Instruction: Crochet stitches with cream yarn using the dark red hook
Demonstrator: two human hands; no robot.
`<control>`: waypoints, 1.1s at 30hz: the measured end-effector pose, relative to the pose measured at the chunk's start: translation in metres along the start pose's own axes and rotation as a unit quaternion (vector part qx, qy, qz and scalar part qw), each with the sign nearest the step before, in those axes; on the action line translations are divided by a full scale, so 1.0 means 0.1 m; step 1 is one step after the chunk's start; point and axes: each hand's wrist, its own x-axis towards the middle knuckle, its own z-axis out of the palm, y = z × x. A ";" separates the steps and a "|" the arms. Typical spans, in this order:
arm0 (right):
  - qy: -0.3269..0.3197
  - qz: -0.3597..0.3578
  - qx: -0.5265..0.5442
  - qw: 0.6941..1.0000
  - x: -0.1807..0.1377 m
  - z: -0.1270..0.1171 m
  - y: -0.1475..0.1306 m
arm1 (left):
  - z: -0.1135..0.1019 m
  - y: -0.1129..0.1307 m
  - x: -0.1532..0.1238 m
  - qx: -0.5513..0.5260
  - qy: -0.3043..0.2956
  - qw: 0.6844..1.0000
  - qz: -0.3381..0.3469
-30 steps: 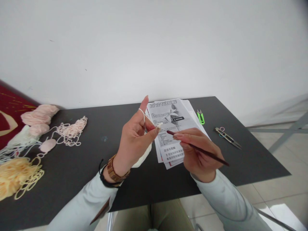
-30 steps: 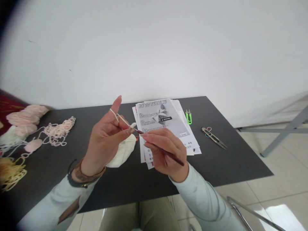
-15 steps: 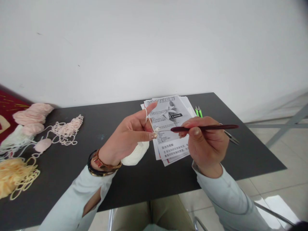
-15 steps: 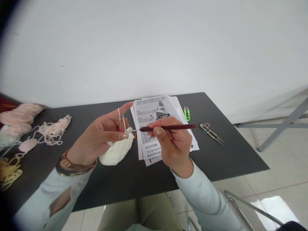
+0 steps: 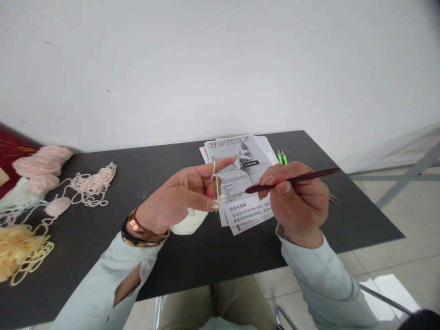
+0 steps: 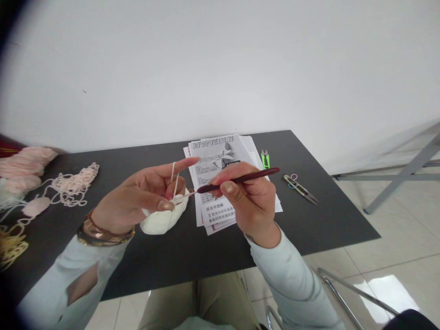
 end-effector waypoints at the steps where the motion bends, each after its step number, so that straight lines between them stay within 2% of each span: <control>1: 0.005 0.018 0.010 1.000 0.01 0.00 0.00 | 0.01 0.00 0.00 0.001 0.001 1.000 0.001; 5: 0.023 0.136 0.055 0.989 0.05 0.03 0.02 | 0.01 0.01 0.02 0.015 0.013 1.000 0.018; 10: 0.029 0.265 0.147 0.952 0.10 0.07 0.07 | 0.01 0.00 0.03 0.015 0.033 0.999 0.040; 16: 0.050 0.306 0.196 0.930 0.11 0.10 0.08 | 0.02 -0.01 0.03 -0.003 0.022 0.999 0.027; 20: 0.040 0.331 0.215 0.918 0.11 0.11 0.10 | 0.02 -0.01 0.04 -0.003 0.023 0.999 0.049; 24: 0.059 0.352 0.222 0.907 0.12 0.12 0.11 | 0.01 -0.03 0.02 0.093 0.055 0.989 0.099; 26: 0.072 0.358 0.224 0.904 0.13 0.13 0.10 | 0.00 -0.05 0.01 0.202 0.106 0.960 0.161; 29: 0.088 0.371 0.228 0.896 0.14 0.15 0.10 | 0.01 -0.11 0.01 0.353 0.189 0.874 0.276; 31: 0.095 0.378 0.232 0.891 0.14 0.15 0.10 | 0.01 -0.17 0.01 0.410 0.212 0.820 0.339; 33: 0.098 0.382 0.237 0.888 0.13 0.15 0.11 | 0.02 -0.22 0.01 0.446 0.214 0.785 0.373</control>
